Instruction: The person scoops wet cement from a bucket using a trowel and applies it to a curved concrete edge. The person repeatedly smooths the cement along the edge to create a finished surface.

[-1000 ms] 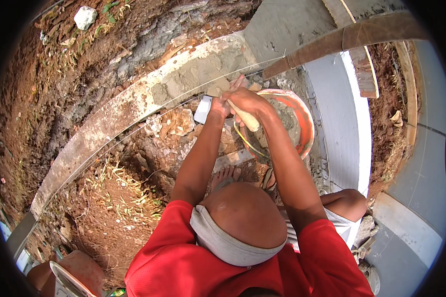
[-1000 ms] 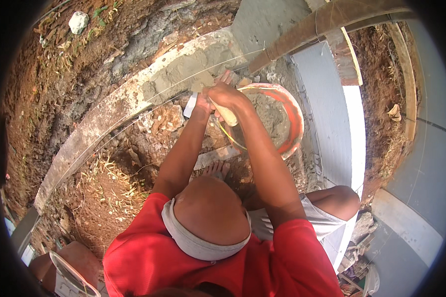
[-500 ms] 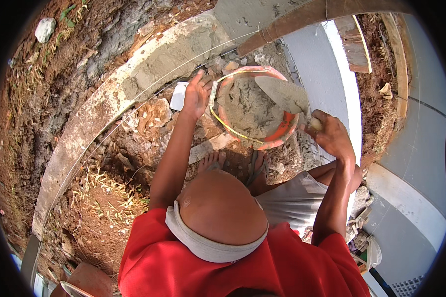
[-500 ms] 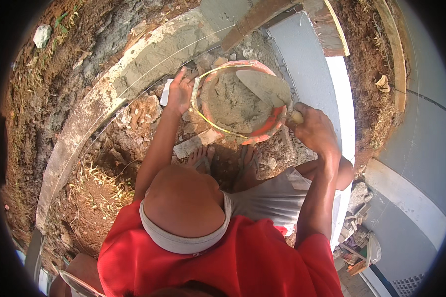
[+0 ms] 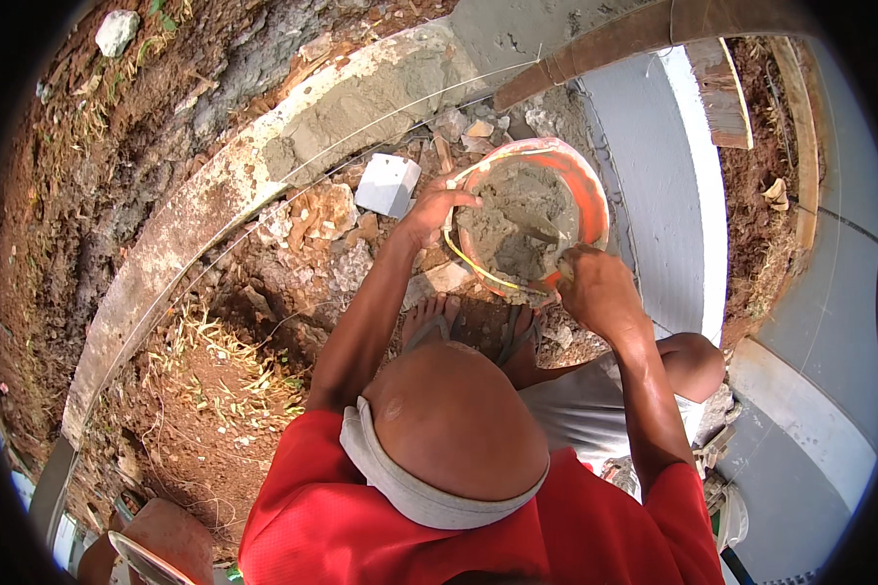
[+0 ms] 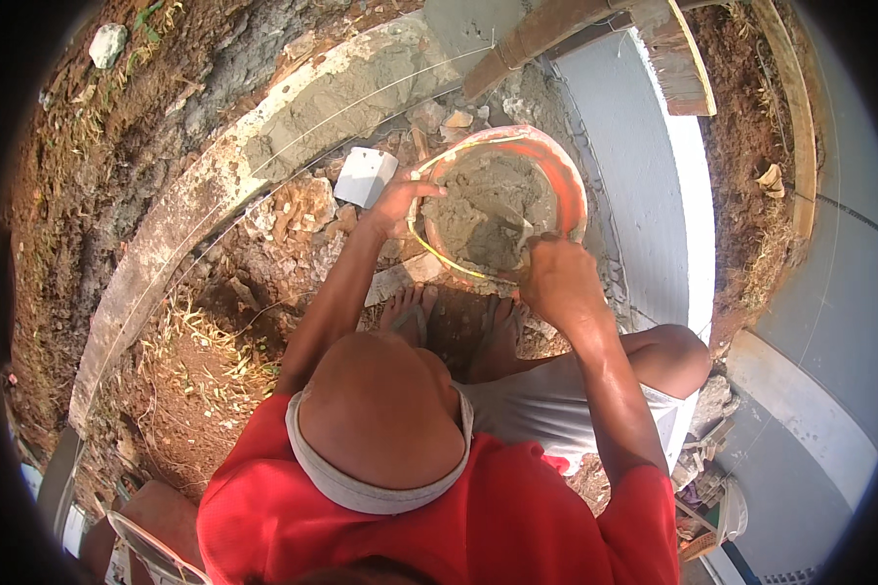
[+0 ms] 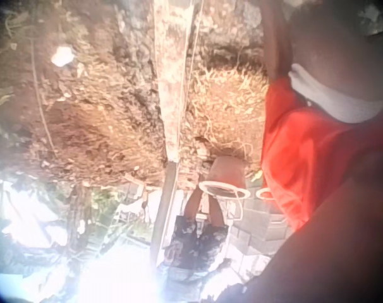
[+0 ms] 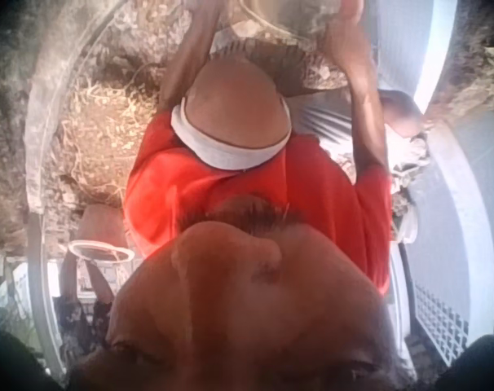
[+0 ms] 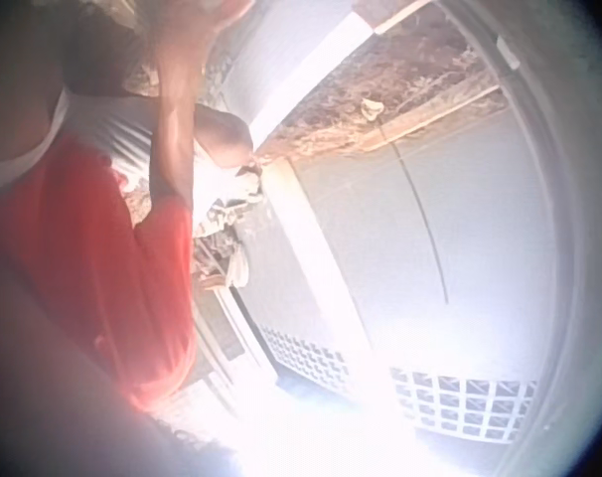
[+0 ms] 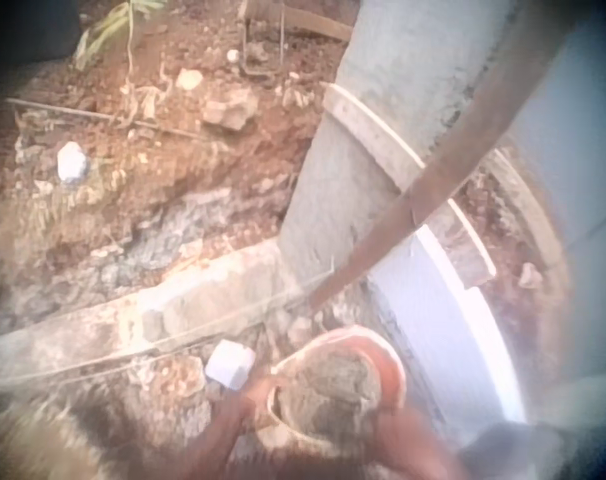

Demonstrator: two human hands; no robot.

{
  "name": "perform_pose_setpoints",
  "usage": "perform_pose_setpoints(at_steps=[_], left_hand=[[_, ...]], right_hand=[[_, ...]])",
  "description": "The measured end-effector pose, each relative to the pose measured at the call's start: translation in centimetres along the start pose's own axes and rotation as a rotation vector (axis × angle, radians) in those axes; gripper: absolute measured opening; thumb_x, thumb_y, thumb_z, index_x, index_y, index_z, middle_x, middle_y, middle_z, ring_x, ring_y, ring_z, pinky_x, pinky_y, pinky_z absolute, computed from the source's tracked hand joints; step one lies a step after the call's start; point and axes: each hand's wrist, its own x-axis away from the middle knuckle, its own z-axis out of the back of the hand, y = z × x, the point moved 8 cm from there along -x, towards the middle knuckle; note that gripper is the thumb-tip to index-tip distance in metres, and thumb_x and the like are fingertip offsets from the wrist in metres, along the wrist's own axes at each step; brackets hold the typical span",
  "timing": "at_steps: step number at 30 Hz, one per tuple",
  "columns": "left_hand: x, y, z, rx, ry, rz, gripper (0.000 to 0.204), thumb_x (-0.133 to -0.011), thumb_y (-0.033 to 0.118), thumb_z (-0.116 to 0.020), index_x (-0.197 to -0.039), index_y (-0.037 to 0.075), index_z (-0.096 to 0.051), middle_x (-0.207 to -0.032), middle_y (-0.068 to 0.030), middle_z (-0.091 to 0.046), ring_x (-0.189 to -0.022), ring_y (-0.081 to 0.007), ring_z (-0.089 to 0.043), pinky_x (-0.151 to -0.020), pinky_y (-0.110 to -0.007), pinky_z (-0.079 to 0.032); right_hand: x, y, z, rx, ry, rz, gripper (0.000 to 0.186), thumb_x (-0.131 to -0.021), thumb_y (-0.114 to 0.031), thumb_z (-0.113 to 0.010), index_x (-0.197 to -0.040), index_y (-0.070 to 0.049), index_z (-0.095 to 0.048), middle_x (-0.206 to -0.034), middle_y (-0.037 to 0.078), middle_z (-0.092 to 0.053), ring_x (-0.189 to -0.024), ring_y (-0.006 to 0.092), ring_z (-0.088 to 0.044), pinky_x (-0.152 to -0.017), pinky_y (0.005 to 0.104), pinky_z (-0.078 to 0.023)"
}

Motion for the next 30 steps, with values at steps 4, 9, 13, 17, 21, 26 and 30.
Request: perform_pose_setpoints(at_steps=[4, 9, 13, 17, 21, 26, 30], left_hand=[[1.2, 0.5, -2.4, -0.106, -0.090, -0.137, 0.065, -0.084, 0.010, -0.082, -0.145, 0.000, -0.061, -0.132, -0.0098, -0.068, -0.120, -0.0200, -0.061, -0.104, -0.036, -0.048], [2.5, 1.5, -4.3, -0.200, -0.136, -0.111, 0.065, -0.084, 0.008, -0.081, -0.145, 0.000, -0.062, -0.135, -0.0082, -0.067, -0.122, -0.0179, -0.060, -0.108, -0.034, -0.044], [2.7, 3.1, -5.6, -0.292, -0.195, -0.202, 0.064, -0.086, 0.007, -0.077, -0.147, 0.000, -0.060, -0.136, -0.0089, -0.067, -0.121, -0.0179, -0.059, -0.109, -0.034, -0.044], [5.0, 1.8, -8.0, -0.323, -0.232, -0.147, 0.066, -0.086, 0.012, -0.080, -0.148, 0.000, -0.060, -0.134, -0.0085, -0.067, -0.122, -0.0184, -0.059, -0.110, -0.034, -0.043], [4.1, 1.5, -9.0, -0.289, -0.208, -0.130, 0.067, -0.087, 0.015, -0.082, -0.149, 0.001, -0.060, -0.140, -0.0113, -0.066, -0.128, -0.0193, -0.058, -0.113, -0.035, -0.042], [5.5, 0.8, -7.7, -0.171, -0.152, -0.084, 0.062, -0.094, 0.018, -0.079, -0.150, 0.002, -0.058, -0.138, -0.0102, -0.067, -0.127, -0.0170, -0.058, -0.114, -0.035, -0.042], [5.4, 0.7, -9.5, -0.297, -0.144, -0.184, 0.058, -0.103, 0.024, -0.070, -0.154, 0.003, -0.054, -0.144, -0.0103, -0.065, -0.129, -0.0175, -0.059, -0.114, -0.034, -0.043]], right_hand=[[4.1, 4.6, 1.2, -0.573, -0.278, -0.452, 0.043, -0.106, -0.041, -0.062, -0.112, 0.000, -0.074, -0.071, 0.012, -0.064, -0.056, 0.0221, -0.066, -0.053, 0.0390, -0.054], [6.4, 7.3, -4.9, -0.711, -0.514, -0.533, 0.050, -0.108, -0.046, -0.059, -0.106, 0.002, -0.076, -0.060, 0.006, -0.058, -0.045, 0.0143, -0.057, -0.043, 0.0353, -0.047], [10.4, 12.0, -3.6, -0.379, -0.426, -0.650, 0.039, -0.103, -0.041, -0.063, -0.105, -0.006, -0.079, -0.076, 0.020, -0.070, -0.058, 0.0290, -0.070, -0.068, 0.0477, -0.055], [7.7, 11.9, 0.1, -0.116, -0.268, -0.652, 0.038, -0.101, -0.038, -0.063, -0.106, -0.003, -0.078, -0.093, 0.026, -0.075, -0.087, 0.0424, -0.073, -0.083, 0.0513, -0.055], [7.8, 10.1, -9.5, -0.412, -0.273, -0.377, 0.034, -0.102, -0.032, -0.062, -0.112, -0.002, -0.077, -0.093, 0.025, -0.074, -0.084, 0.0425, -0.072, -0.081, 0.0507, -0.054], [8.8, 2.5, -8.2, -0.866, -0.407, -0.662, 0.044, -0.108, -0.038, -0.057, -0.114, 0.003, -0.072, -0.075, 0.016, -0.064, -0.056, 0.0212, -0.065, -0.060, 0.0398, -0.055], [6.9, 1.2, -11.1, -1.114, -0.374, -0.813, 0.050, -0.111, -0.046, -0.053, -0.113, 0.003, -0.064, -0.072, 0.007, -0.059, -0.050, 0.0156, -0.057, -0.048, 0.0327, -0.050]])
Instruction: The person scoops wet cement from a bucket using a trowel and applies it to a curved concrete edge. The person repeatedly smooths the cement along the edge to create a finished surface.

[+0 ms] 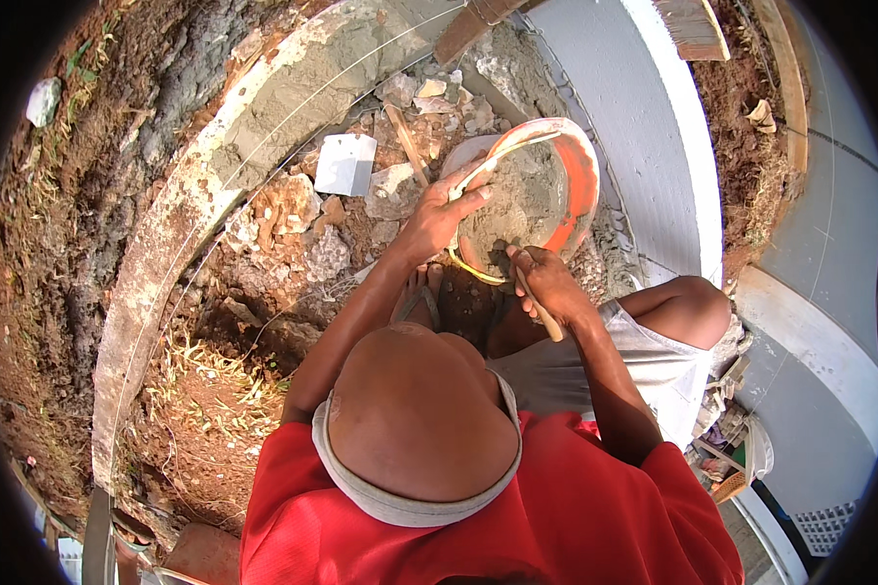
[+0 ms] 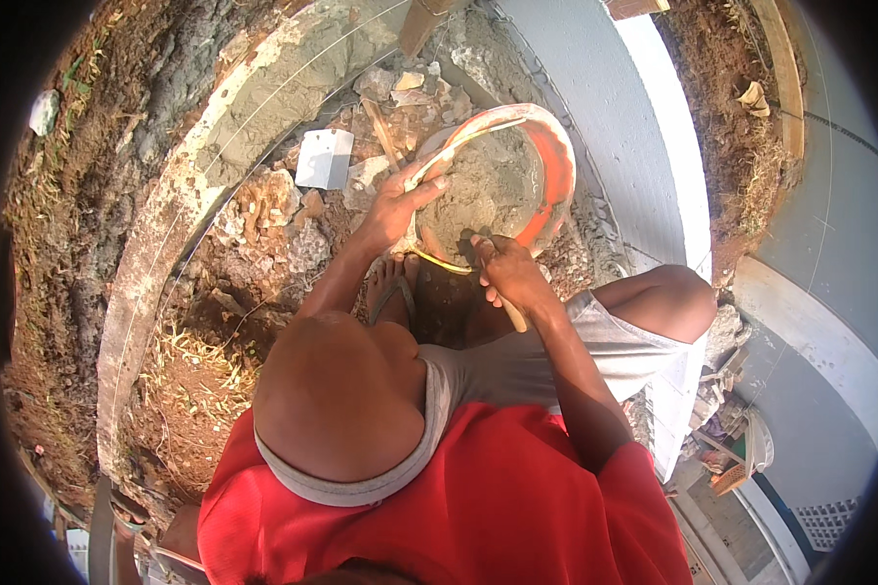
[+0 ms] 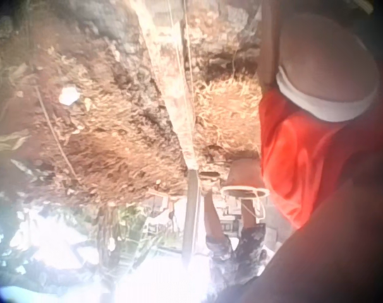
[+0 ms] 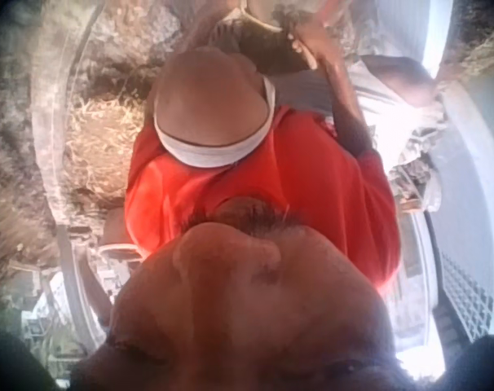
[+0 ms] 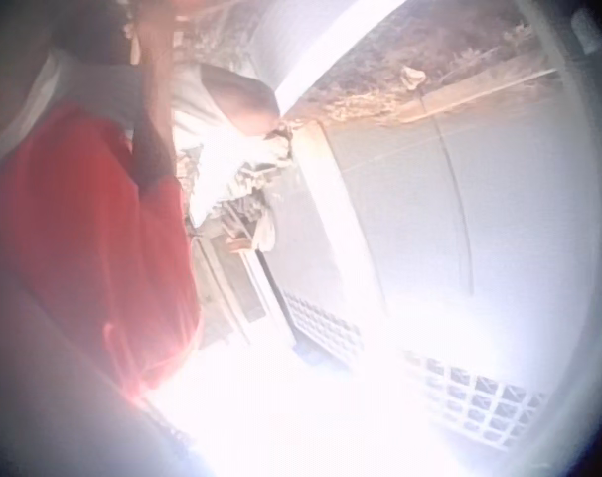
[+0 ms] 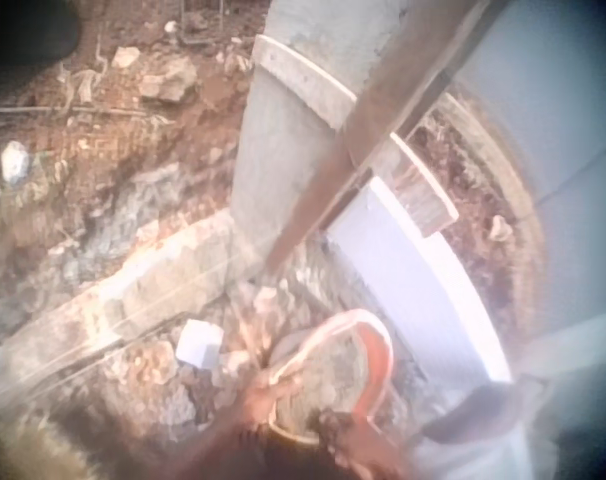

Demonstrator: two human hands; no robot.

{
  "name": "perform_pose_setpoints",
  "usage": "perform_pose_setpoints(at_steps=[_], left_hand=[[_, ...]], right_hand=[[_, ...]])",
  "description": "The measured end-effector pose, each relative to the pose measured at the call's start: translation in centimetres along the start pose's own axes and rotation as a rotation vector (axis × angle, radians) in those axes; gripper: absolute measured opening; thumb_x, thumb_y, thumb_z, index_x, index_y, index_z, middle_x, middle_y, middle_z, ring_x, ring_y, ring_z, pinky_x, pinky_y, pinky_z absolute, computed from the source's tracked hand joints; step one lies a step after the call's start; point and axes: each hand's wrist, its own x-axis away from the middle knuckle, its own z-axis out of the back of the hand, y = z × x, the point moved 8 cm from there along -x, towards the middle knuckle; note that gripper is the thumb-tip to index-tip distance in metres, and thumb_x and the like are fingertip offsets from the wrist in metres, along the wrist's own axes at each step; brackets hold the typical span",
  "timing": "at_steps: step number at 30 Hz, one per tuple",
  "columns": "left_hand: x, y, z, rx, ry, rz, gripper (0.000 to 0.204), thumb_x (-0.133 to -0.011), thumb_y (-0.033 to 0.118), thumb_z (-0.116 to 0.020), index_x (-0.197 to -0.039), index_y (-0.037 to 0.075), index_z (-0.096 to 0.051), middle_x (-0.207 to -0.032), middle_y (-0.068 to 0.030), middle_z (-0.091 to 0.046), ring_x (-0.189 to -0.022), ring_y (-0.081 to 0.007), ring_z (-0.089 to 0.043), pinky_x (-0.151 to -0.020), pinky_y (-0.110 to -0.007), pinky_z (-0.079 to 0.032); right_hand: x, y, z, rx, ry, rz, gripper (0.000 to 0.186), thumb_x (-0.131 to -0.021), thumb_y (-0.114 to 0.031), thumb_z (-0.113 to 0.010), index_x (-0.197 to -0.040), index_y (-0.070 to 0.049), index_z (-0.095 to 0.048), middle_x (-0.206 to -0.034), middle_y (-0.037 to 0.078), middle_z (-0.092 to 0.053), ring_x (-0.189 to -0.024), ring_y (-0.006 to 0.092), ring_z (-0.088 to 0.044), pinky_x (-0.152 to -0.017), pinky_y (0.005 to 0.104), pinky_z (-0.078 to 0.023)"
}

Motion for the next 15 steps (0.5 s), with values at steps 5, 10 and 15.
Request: perform_pose_setpoints(at_steps=[5, 10, 15], left_hand=[[0.4, 0.3, 1.2, 0.016, 0.031, 0.074, 0.060, -0.109, 0.042, -0.061, -0.154, 0.004, -0.055, -0.144, -0.0077, -0.063, -0.133, -0.0152, -0.053, -0.115, -0.032, -0.039], [0.5, 0.3, 2.5, 0.069, 0.156, 0.097, 0.055, -0.110, 0.037, -0.059, -0.154, 0.004, -0.055, -0.146, -0.0051, -0.063, -0.134, -0.0165, -0.054, -0.117, -0.031, -0.037], [1.2, -6.9, 6.7, 0.467, 0.263, 0.194, 0.054, -0.109, 0.030, -0.058, -0.155, 0.002, -0.052, -0.151, -0.0099, -0.058, -0.134, -0.0204, -0.055, -0.117, -0.033, -0.037]], right_hand=[[1.7, 0.3, -1.4, -0.238, -0.036, 0.010, 0.046, -0.111, -0.048, -0.053, -0.103, -0.003, -0.061, -0.067, 0.003, -0.055, -0.045, 0.0145, -0.054, -0.043, 0.0286, -0.045], [3.0, 1.5, -0.5, -0.342, -0.052, 0.112, 0.045, -0.112, -0.047, -0.050, -0.100, -0.004, -0.059, -0.071, 0.005, -0.057, -0.048, 0.0154, -0.056, -0.045, 0.0310, -0.045], [3.8, -3.5, -0.1, -0.150, -0.059, 0.203, 0.024, -0.106, -0.026, -0.064, -0.112, -0.003, -0.062, -0.081, 0.003, -0.059, -0.050, 0.0128, -0.059, -0.044, 0.0274, -0.047]])
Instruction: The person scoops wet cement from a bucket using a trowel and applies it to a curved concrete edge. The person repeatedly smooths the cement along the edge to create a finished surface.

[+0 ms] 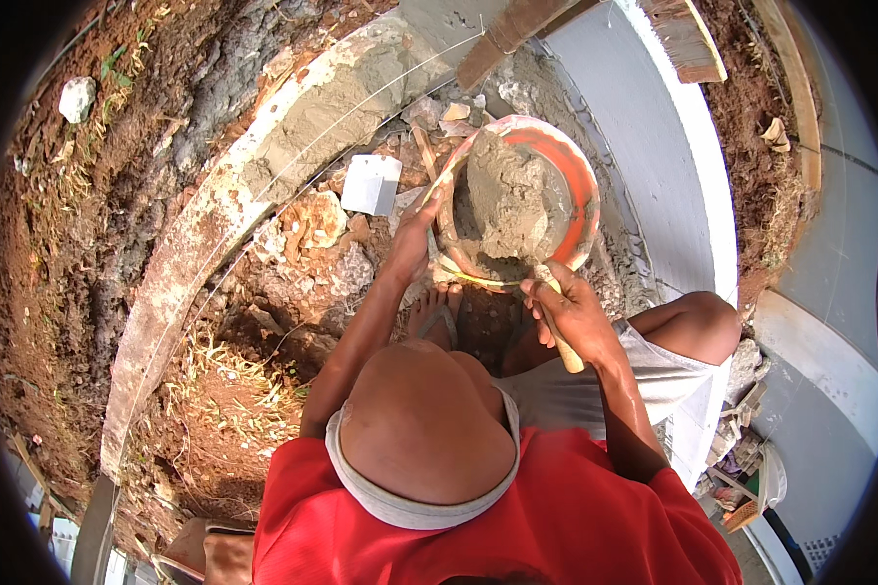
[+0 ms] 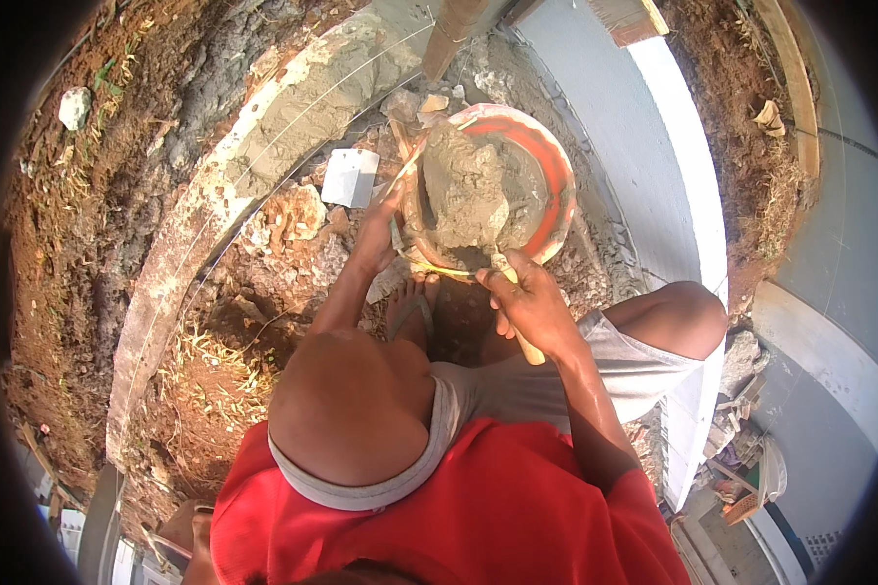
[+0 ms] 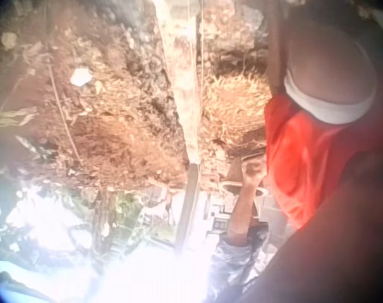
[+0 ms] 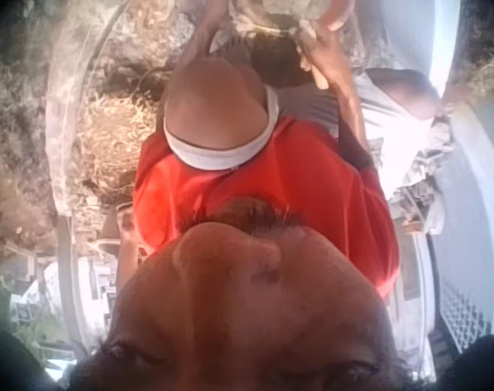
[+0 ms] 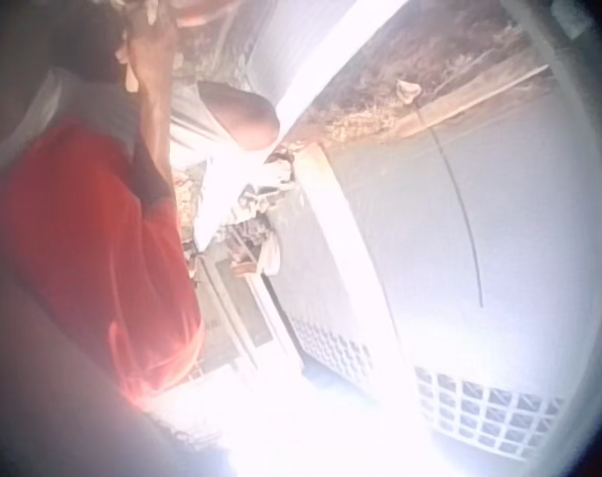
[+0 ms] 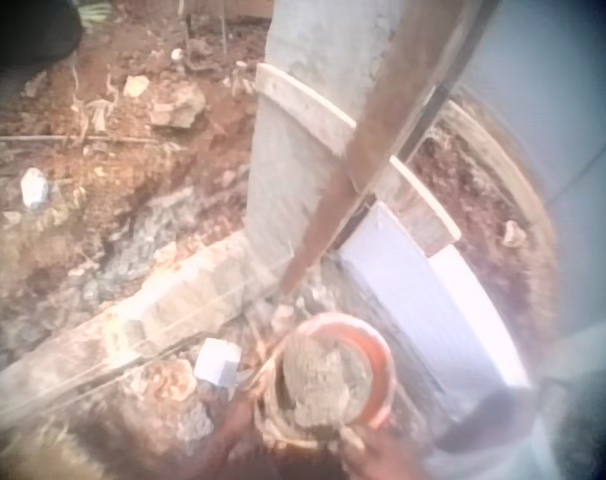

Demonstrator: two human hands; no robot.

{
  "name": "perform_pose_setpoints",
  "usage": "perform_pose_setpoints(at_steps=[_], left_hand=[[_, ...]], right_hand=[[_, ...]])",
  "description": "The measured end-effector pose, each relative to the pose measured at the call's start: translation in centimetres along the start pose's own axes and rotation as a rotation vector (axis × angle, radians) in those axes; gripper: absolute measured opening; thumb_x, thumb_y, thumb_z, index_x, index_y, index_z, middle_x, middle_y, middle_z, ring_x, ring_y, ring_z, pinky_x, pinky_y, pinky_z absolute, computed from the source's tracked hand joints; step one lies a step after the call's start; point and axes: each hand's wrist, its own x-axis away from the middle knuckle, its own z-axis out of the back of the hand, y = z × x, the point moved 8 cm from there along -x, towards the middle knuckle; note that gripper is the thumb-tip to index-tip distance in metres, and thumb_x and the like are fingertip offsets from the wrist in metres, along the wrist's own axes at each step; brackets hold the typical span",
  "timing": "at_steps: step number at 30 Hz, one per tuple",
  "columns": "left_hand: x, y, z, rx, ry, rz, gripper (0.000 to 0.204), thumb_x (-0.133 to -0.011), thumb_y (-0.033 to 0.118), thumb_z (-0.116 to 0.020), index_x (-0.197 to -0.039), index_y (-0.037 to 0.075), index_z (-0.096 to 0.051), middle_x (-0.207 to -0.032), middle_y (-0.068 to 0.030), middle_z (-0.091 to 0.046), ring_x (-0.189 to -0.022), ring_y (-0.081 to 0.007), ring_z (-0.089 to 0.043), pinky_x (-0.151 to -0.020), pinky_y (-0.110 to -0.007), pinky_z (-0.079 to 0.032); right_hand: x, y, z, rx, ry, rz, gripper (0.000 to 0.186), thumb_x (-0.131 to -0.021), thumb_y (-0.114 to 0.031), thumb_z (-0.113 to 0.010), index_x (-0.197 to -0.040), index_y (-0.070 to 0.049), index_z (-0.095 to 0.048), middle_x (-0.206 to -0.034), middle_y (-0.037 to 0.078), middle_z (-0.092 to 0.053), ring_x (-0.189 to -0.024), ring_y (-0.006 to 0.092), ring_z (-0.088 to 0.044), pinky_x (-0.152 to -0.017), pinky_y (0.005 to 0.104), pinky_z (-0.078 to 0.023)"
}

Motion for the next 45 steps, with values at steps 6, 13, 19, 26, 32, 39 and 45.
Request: perform_pose_setpoints(at_steps=[6, 13, 19, 26, 32, 39, 45], left_hand=[[-0.5, -0.3, 1.0, 0.127, 0.038, 0.004, 0.057, -0.108, 0.029, -0.062, -0.156, 0.001, -0.050, -0.150, -0.0118, -0.057, -0.134, -0.0223, -0.055, -0.113, -0.037, -0.044], [-0.4, 1.0, 0.2, -0.162, 0.068, -0.122, 0.054, -0.108, 0.032, -0.062, -0.154, 0.007, -0.051, -0.138, -0.0093, -0.066, -0.120, -0.0236, -0.067, -0.100, -0.042, -0.057], [-0.4, 0.7, 0.6, 0.002, 0.007, -0.061, 0.063, -0.106, 0.034, -0.064, -0.160, 0.006, -0.047, -0.153, -0.0103, -0.056, -0.139, -0.0198, -0.048, -0.120, -0.036, -0.032], [0.4, 0.9, 0.1, -0.059, 0.068, 0.001, 0.075, -0.102, 0.042, -0.067, -0.162, 0.005, -0.041, -0.157, -0.0129, -0.051, -0.146, -0.0245, -0.044, -0.119, -0.041, -0.033], [-0.7, 0.0, 0.2, -0.099, -0.010, -0.023, 0.088, -0.101, 0.042, -0.069, -0.168, 0.006, -0.025, -0.165, -0.0142, -0.041, -0.150, -0.0271, -0.041, -0.120, -0.047, -0.035], [-2.4, 3.1, -0.7, -0.061, -0.138, -0.091, 0.073, -0.088, 0.024, -0.084, -0.153, 0.007, -0.055, -0.142, -0.0087, -0.064, -0.133, -0.0241, -0.058, -0.109, -0.036, -0.044], [-8.3, 7.1, -1.2, -0.971, -0.106, -0.033, 0.073, -0.075, 0.030, -0.085, -0.139, 0.002, -0.062, -0.117, -0.0176, -0.071, -0.102, -0.0290, -0.068, -0.090, -0.043, -0.055]], right_hand=[[-5.5, -10.7, -3.9, -0.238, -0.345, 0.064, 0.038, -0.105, -0.036, -0.066, -0.116, 0.001, -0.067, -0.082, 0.005, -0.062, -0.056, 0.0160, -0.064, -0.046, 0.0297, -0.052], [-15.0, -16.9, -5.1, -0.059, -0.279, 0.270, 0.040, -0.107, -0.034, -0.058, -0.114, 0.005, -0.065, -0.085, 0.011, -0.067, -0.067, 0.0213, -0.067, -0.054, 0.0346, -0.054], [-13.8, -15.4, -5.7, 0.633, 0.387, 0.627, 0.053, -0.106, -0.038, -0.050, -0.126, 0.010, -0.061, -0.105, 0.032, -0.074, -0.100, 0.0473, -0.073, -0.097, 0.0536, -0.053], [-20.4, -19.0, -7.8, 0.608, 0.166, 0.409, 0.042, -0.094, -0.022, -0.054, -0.114, 0.013, -0.067, -0.115, 0.036, -0.071, -0.114, 0.0484, -0.069, -0.098, 0.0527, -0.053], [-22.5, -17.1, -6.8, 0.351, 0.122, 0.321, 0.040, -0.096, -0.023, -0.053, -0.096, 0.014, -0.070, -0.099, 0.028, -0.074, -0.078, 0.0389, -0.075, -0.075, 0.0483, -0.058], [-9.7, -14.6, 0.7, 0.527, -0.017, 0.296, 0.046, -0.105, -0.044, -0.063, -0.117, 0.000, -0.069, -0.087, 0.006, -0.066, -0.067, 0.0137, -0.063, -0.055, 0.0315, -0.050], [-0.4, -9.1, 12.9, 1.005, 0.260, 0.118, 0.044, -0.097, -0.035, -0.069, -0.123, 0.001, -0.070, -0.098, 0.018, -0.075, -0.091, 0.0302, -0.073, -0.083, 0.0431, -0.057]])
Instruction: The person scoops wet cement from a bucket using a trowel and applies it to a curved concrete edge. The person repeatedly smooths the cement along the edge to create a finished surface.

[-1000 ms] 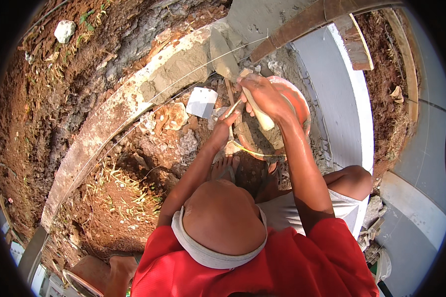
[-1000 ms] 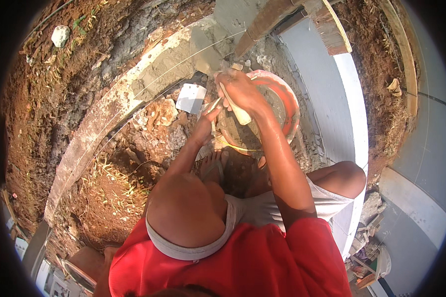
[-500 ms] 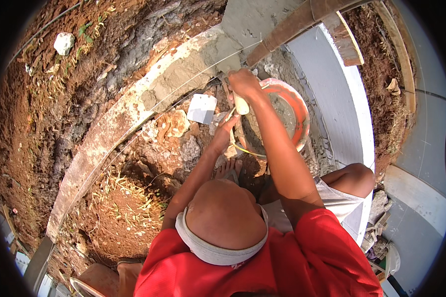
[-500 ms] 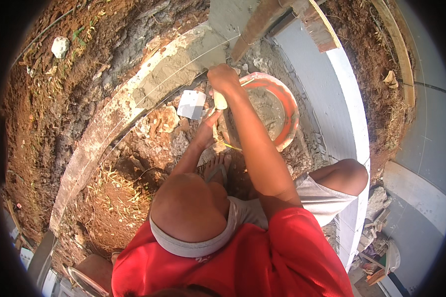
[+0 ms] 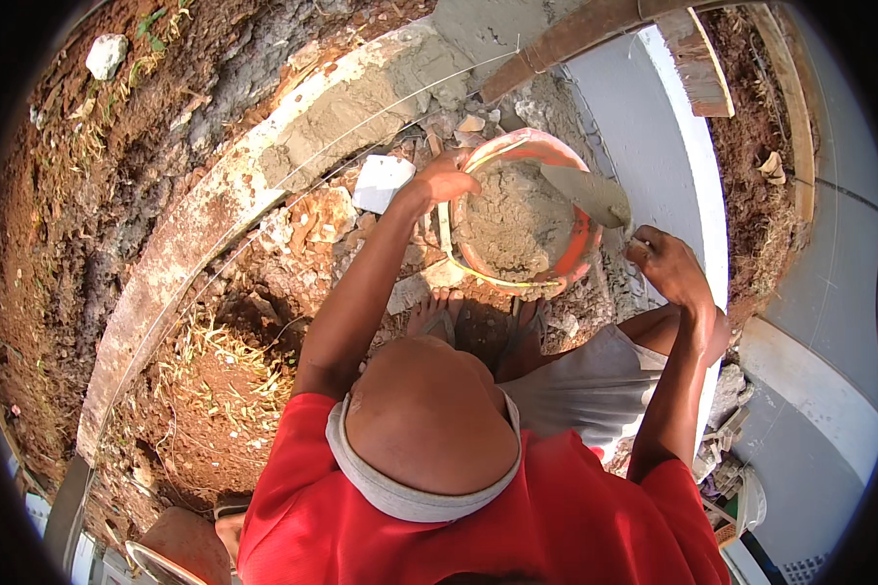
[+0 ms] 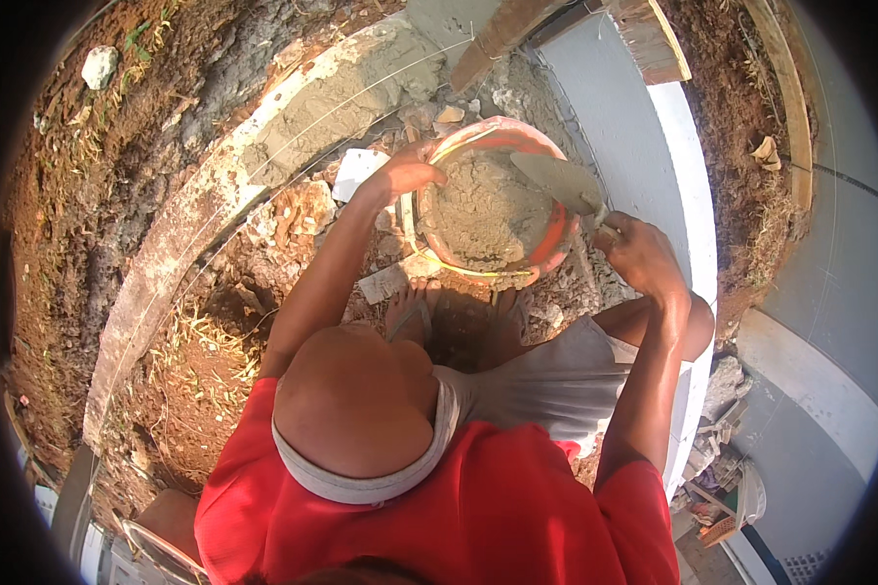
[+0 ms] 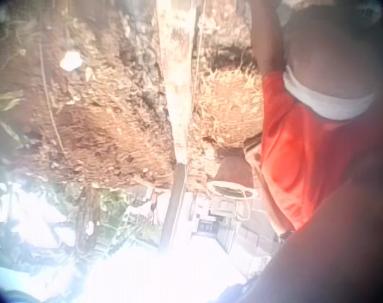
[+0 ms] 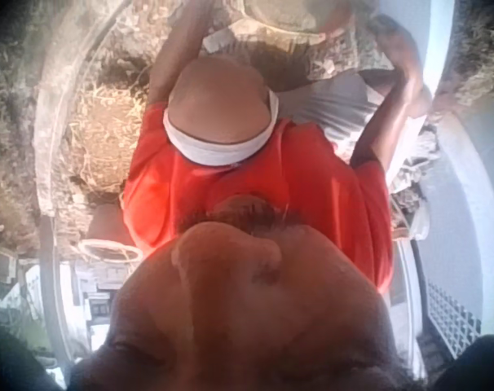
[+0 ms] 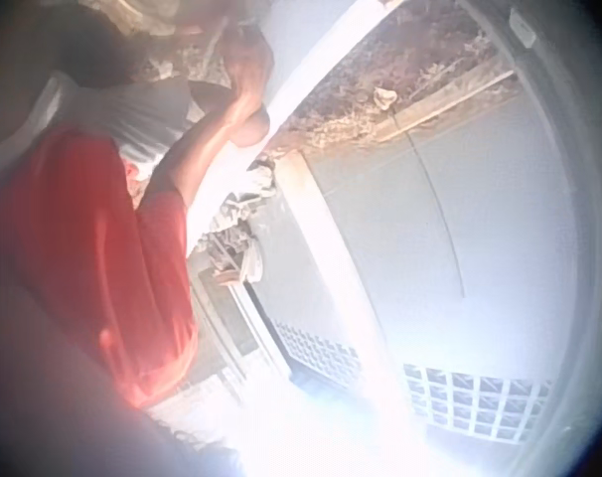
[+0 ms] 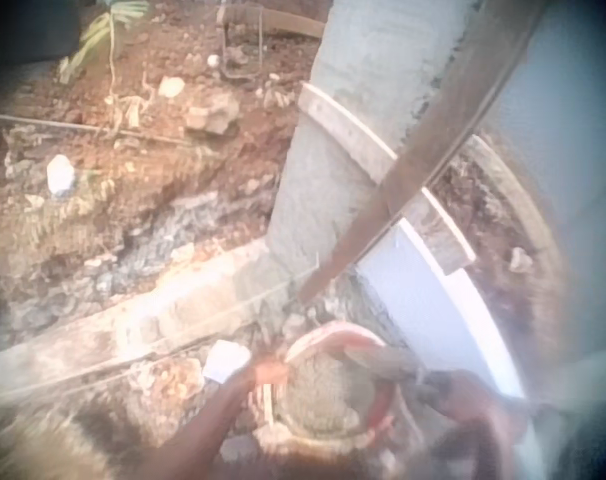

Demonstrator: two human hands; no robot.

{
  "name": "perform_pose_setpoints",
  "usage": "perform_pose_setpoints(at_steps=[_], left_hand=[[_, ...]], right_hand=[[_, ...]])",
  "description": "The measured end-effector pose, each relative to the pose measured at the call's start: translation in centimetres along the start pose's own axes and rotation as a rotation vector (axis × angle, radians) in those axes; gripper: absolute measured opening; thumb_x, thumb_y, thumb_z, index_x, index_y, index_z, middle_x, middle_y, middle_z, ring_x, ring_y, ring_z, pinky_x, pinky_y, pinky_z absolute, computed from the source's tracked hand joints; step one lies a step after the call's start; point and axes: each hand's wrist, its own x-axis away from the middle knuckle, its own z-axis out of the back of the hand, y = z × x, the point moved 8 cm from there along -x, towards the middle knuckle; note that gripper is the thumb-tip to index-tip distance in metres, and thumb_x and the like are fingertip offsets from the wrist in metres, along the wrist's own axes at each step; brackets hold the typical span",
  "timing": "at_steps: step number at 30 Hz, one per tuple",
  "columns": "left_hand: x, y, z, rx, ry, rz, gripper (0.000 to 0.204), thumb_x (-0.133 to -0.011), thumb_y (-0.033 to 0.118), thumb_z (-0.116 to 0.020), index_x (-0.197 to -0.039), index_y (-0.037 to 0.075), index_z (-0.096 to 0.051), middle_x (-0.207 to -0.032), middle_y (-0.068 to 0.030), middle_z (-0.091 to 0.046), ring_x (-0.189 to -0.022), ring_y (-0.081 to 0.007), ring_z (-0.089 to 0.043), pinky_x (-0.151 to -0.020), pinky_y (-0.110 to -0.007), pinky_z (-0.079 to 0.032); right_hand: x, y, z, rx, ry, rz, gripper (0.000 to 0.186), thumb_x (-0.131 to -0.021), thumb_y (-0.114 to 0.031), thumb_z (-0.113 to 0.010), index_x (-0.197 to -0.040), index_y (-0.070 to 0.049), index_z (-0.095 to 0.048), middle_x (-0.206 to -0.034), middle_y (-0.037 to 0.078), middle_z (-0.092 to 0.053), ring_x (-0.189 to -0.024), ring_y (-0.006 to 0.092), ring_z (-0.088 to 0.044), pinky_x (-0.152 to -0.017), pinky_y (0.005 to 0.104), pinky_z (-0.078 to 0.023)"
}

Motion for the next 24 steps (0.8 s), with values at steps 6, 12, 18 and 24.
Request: perform_pose_setpoints(at_steps=[6, 12, 18, 24], left_hand=[[7.2, 2.8, -4.3, 0.157, 0.061, -0.041, 0.055, -0.084, 0.008, -0.075, -0.137, 0.001, -0.064, -0.103, -0.0094, -0.071, -0.090, -0.0185, -0.065, -0.081, -0.035, -0.054], [15.3, 5.1, -2.8, 0.003, 0.179, 0.066, 0.041, -0.082, 0.012, -0.073, -0.123, 0.003, -0.072, -0.083, -0.0149, -0.072, -0.074, -0.0232, -0.068, -0.072, -0.040, -0.055], [21.7, 7.5, 1.3, -0.096, 0.322, 0.105, 0.037, -0.080, 0.009, -0.069, -0.117, 0.008, -0.072, -0.082, -0.0233, -0.072, -0.076, -0.0342, -0.072, -0.075, -0.046, -0.056], [29.7, 8.7, 2.7, -0.060, 0.571, 0.192, 0.037, -0.079, 0.005, -0.068, -0.116, 0.007, -0.071, -0.081, -0.0228, -0.070, -0.075, -0.0319, -0.072, -0.075, -0.046, -0.055]], right_hand=[[0.1, 4.9, -2.1, 0.040, 0.142, -0.178, 0.037, -0.094, -0.029, -0.068, -0.124, -0.009, -0.074, -0.106, 0.027, -0.075, -0.106, 0.0452, -0.071, -0.094, 0.0515, -0.054], [-2.3, 0.0, -4.3, 0.005, 0.043, 0.037, 0.039, -0.093, -0.026, -0.069, -0.124, -0.004, -0.072, -0.108, 0.031, -0.073, -0.105, 0.0475, -0.071, -0.095, 0.0541, -0.055], [-2.8, -7.0, -6.3, 0.080, 0.006, 0.395, 0.036, -0.088, -0.018, -0.069, -0.116, 0.004, -0.070, -0.099, 0.032, -0.073, -0.100, 0.0493, -0.071, -0.090, 0.0554, -0.055], [-2.7, -11.7, -7.6, 0.091, -0.177, 0.605, 0.036, -0.093, -0.018, -0.069, -0.122, 0.004, -0.065, -0.106, 0.031, -0.071, -0.107, 0.0490, -0.067, -0.091, 0.0542, -0.051]])
